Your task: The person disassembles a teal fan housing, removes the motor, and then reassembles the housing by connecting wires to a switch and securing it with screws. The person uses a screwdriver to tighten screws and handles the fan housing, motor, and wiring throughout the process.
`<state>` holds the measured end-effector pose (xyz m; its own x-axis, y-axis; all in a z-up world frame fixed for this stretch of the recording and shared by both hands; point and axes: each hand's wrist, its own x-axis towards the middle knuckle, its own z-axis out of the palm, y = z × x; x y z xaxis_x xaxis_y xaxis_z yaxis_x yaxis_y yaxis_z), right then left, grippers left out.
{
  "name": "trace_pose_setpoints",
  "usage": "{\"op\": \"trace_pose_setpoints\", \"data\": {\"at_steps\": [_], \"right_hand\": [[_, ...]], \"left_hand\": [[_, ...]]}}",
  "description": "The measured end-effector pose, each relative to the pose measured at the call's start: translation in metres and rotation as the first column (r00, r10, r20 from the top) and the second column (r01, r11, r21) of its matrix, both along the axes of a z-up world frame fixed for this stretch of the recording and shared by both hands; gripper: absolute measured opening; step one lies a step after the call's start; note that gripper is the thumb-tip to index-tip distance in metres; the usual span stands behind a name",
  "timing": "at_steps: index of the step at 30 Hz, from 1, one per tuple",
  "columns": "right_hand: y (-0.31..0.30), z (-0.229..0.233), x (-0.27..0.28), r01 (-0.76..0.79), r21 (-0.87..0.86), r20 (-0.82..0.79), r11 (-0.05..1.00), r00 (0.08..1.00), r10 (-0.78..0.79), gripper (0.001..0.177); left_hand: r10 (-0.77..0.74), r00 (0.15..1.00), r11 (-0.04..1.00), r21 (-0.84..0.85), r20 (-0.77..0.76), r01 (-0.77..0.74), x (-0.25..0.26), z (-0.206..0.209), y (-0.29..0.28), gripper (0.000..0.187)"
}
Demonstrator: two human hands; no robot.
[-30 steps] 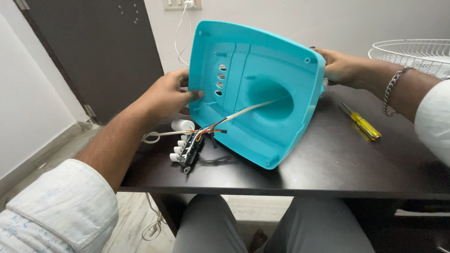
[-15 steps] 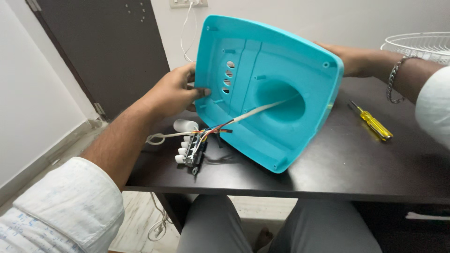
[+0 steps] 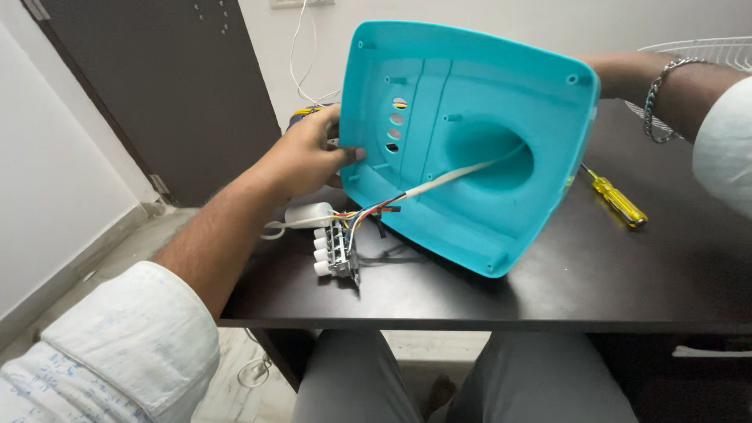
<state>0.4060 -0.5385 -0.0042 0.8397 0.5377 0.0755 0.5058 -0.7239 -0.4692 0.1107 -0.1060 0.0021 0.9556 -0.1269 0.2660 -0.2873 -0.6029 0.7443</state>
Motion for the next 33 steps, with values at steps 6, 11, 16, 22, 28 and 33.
{"op": "trace_pose_setpoints", "data": {"at_steps": [6,11,16,22,28,33], "right_hand": [[0.007,0.005,-0.004,0.015,-0.018,0.029,1.0,0.999,-0.015,0.05],[0.005,0.007,-0.004,0.037,-0.028,0.041,0.999,0.999,-0.036,0.05],[-0.003,0.005,-0.004,0.062,-0.035,0.046,0.997,0.997,-0.06,0.049],[-0.01,0.007,-0.001,0.077,-0.04,0.053,0.996,0.996,-0.075,0.048],[-0.001,0.006,0.003,0.081,-0.037,0.063,0.996,0.995,-0.079,0.048],[0.004,0.004,-0.002,0.089,-0.04,0.066,0.995,0.994,-0.086,0.047]], "left_hand": [[-0.057,0.998,0.998,-0.022,0.016,0.057,0.002,0.001,-0.003,0.05],[-0.06,0.998,0.998,0.018,0.006,0.06,0.005,0.004,-0.009,0.05],[-0.083,0.997,0.996,0.019,-0.002,0.083,0.008,0.003,-0.016,0.052],[-0.183,0.982,0.983,-0.006,0.056,0.184,0.004,0.001,-0.02,0.059],[-0.245,0.969,0.967,-0.064,0.026,0.246,0.0,0.004,-0.022,0.056],[-0.244,0.969,0.966,-0.085,0.023,0.245,0.0,0.006,-0.023,0.064]]}}
